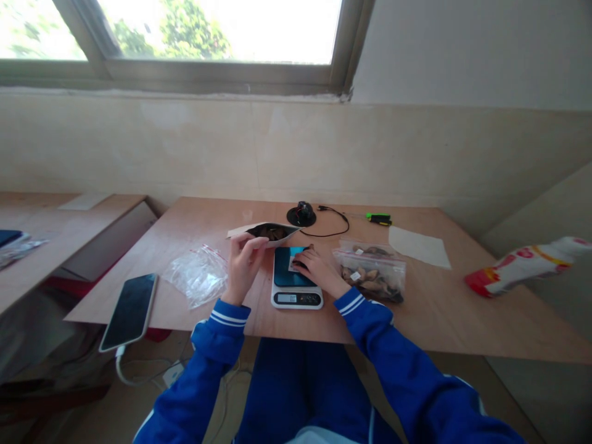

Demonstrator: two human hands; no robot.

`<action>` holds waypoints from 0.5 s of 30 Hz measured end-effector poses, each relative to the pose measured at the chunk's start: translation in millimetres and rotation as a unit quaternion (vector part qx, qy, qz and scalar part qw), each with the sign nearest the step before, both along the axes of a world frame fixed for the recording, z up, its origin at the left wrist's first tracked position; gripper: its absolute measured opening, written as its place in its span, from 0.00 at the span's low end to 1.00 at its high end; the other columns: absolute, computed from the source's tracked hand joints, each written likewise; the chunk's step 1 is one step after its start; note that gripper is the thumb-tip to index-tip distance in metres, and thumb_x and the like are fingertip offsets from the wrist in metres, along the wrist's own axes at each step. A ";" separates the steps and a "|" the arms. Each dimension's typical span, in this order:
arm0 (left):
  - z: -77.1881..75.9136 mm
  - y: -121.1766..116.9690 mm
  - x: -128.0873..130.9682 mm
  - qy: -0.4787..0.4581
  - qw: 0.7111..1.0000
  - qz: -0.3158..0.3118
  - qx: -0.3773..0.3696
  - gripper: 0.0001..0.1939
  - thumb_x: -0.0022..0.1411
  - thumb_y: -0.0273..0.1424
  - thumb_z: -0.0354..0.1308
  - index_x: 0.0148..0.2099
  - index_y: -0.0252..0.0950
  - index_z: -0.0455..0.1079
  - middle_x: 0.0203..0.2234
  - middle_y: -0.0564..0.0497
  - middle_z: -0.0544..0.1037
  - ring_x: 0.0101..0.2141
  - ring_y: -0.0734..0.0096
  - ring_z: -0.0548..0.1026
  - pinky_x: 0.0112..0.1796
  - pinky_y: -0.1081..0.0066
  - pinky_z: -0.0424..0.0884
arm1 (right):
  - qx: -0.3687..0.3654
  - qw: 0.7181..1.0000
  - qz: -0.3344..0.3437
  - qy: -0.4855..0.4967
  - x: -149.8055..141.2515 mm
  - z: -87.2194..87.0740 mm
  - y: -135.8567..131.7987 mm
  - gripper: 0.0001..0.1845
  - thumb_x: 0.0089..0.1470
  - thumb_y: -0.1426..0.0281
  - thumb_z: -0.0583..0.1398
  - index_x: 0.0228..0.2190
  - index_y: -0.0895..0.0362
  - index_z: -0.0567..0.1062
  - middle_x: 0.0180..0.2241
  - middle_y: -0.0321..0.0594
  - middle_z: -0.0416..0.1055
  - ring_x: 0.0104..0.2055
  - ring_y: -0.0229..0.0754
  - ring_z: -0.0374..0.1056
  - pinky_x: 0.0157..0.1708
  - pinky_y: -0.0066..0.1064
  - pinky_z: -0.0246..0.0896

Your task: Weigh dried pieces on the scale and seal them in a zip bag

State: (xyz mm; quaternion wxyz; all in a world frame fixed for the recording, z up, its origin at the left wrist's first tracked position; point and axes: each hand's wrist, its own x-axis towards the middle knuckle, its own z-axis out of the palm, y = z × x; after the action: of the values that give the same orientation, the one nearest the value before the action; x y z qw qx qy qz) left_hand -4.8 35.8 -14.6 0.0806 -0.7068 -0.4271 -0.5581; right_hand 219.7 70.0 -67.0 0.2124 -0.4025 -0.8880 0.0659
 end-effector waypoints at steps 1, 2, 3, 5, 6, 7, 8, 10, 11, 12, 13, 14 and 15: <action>1.7 0.8 -0.1 0.000 1.000 -0.003 0.002 0.09 0.63 0.26 0.56 0.45 0.41 0.70 0.40 0.50 0.65 0.40 0.72 0.69 0.39 0.70 0.74 | -0.005 1.000 -0.003 -0.005 1.4 2.1 -1.9 0.13 0.61 0.65 0.57 0.43 0.58 0.75 0.47 0.49 0.74 0.54 0.50 0.66 0.54 0.45 0.57; 3.4 1.6 -0.3 -0.001 1.000 -0.005 0.003 0.09 0.63 0.26 0.56 0.45 0.41 0.70 0.40 0.50 0.65 0.40 0.72 0.69 0.40 0.69 0.74 | -0.008 1.000 -0.012 -0.007 3.0 5.6 -4.5 0.15 0.60 0.63 0.58 0.46 0.57 0.75 0.50 0.49 0.73 0.56 0.51 0.64 0.55 0.47 0.54; 5.0 2.2 -0.4 -0.002 1.000 -0.008 0.003 0.09 0.63 0.26 0.56 0.45 0.41 0.71 0.40 0.49 0.65 0.40 0.72 0.69 0.40 0.69 0.73 | -0.007 1.000 -0.026 -0.003 4.6 10.4 -7.8 0.18 0.58 0.62 0.60 0.48 0.56 0.74 0.52 0.49 0.72 0.58 0.53 0.62 0.56 0.50 0.52; 7.4 2.8 -0.4 -0.004 1.000 -0.015 -0.001 0.08 0.63 0.26 0.56 0.45 0.41 0.71 0.40 0.49 0.64 0.40 0.72 0.69 0.41 0.69 0.73 | 0.008 0.998 -0.059 0.031 6.9 25.0 -15.2 0.23 0.56 0.59 0.61 0.51 0.56 0.71 0.54 0.50 0.70 0.60 0.56 0.60 0.57 0.53 0.49; 8.2 2.6 -0.3 -0.006 1.000 -0.019 -0.004 0.08 0.63 0.26 0.56 0.45 0.40 0.71 0.40 0.49 0.64 0.40 0.72 0.69 0.41 0.69 0.73 | 0.023 0.996 -0.065 0.061 7.2 35.0 -18.8 0.24 0.56 0.59 0.61 0.51 0.56 0.71 0.54 0.50 0.70 0.59 0.56 0.60 0.57 0.53 0.49; 8.6 2.0 -0.1 -0.008 1.000 -0.021 -0.006 0.08 0.63 0.26 0.56 0.44 0.40 0.71 0.40 0.50 0.64 0.40 0.72 0.69 0.41 0.70 0.73 | 0.039 0.992 -0.064 0.101 6.7 46.8 -22.0 0.22 0.57 0.61 0.60 0.51 0.57 0.71 0.53 0.49 0.70 0.59 0.54 0.61 0.57 0.51 0.51; 8.9 1.1 0.3 -0.011 1.000 -0.023 -0.008 0.08 0.63 0.26 0.57 0.44 0.40 0.71 0.40 0.50 0.64 0.40 0.72 0.69 0.40 0.70 0.73 | 0.055 0.986 -0.055 0.147 5.1 60.3 -24.6 0.19 0.58 0.63 0.59 0.50 0.57 0.71 0.52 0.49 0.71 0.57 0.52 0.63 0.56 0.48 0.53; 9.1 -1.5 1.5 -0.015 1.000 -0.025 -0.011 0.07 0.63 0.27 0.57 0.44 0.40 0.72 0.39 0.50 0.64 0.39 0.73 0.69 0.40 0.70 0.72 | 0.073 0.966 -0.029 0.248 -1.2 91.0 -27.5 0.14 0.61 0.69 0.53 0.46 0.58 0.72 0.47 0.47 0.73 0.52 0.46 0.66 0.53 0.41 0.59; 9.2 -2.9 2.2 -0.017 0.999 -0.026 -0.013 0.07 0.63 0.27 0.56 0.43 0.40 0.72 0.39 0.50 0.64 0.38 0.73 0.69 0.40 0.70 0.72 | 0.076 0.956 -0.011 0.285 -5.9 107.0 -27.5 0.13 0.61 0.72 0.52 0.43 0.58 0.73 0.44 0.46 0.73 0.48 0.44 0.68 0.49 0.38 0.62; 9.2 -4.4 2.9 -0.018 0.999 -0.028 -0.015 0.07 0.63 0.27 0.56 0.43 0.40 0.72 0.39 0.50 0.64 0.38 0.73 0.69 0.40 0.70 0.72 | 0.076 0.951 0.013 0.299 -11.6 122.4 -26.3 0.12 0.60 0.74 0.51 0.39 0.59 0.75 0.40 0.44 0.74 0.45 0.42 0.69 0.46 0.35 0.64; 9.2 -5.8 3.6 -0.017 0.999 -0.030 -0.018 0.06 0.64 0.27 0.56 0.43 0.40 0.72 0.39 0.50 0.64 0.38 0.73 0.69 0.39 0.70 0.72 | 0.063 0.954 0.042 0.291 -17.9 136.5 -24.1 0.13 0.59 0.76 0.51 0.35 0.59 0.75 0.36 0.43 0.74 0.41 0.41 0.70 0.44 0.33 0.64; 9.0 -7.2 4.1 -0.018 0.999 -0.031 -0.019 0.06 0.64 0.27 0.56 0.42 0.40 0.73 0.38 0.50 0.64 0.37 0.73 0.69 0.39 0.70 0.72 | 0.036 0.961 0.077 0.265 -24.6 148.4 -20.7 0.14 0.57 0.79 0.51 0.32 0.59 0.76 0.34 0.41 0.75 0.39 0.40 0.70 0.42 0.31 0.64; 8.6 -8.4 4.6 -0.019 0.999 -0.031 -0.019 0.06 0.64 0.28 0.55 0.41 0.39 0.73 0.38 0.51 0.64 0.37 0.73 0.69 0.38 0.70 0.72 | -0.005 0.969 0.109 0.222 -31.6 157.7 -16.2 0.15 0.55 0.81 0.51 0.32 0.60 0.77 0.33 0.40 0.75 0.38 0.39 0.71 0.41 0.30 0.65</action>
State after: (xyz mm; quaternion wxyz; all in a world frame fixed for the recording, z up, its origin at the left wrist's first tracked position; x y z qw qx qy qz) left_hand -0.2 27.4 -5.9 0.0418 -0.7104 -0.4171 -0.5654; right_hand 188.1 53.8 90.7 0.3935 -0.2797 -0.8570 0.1805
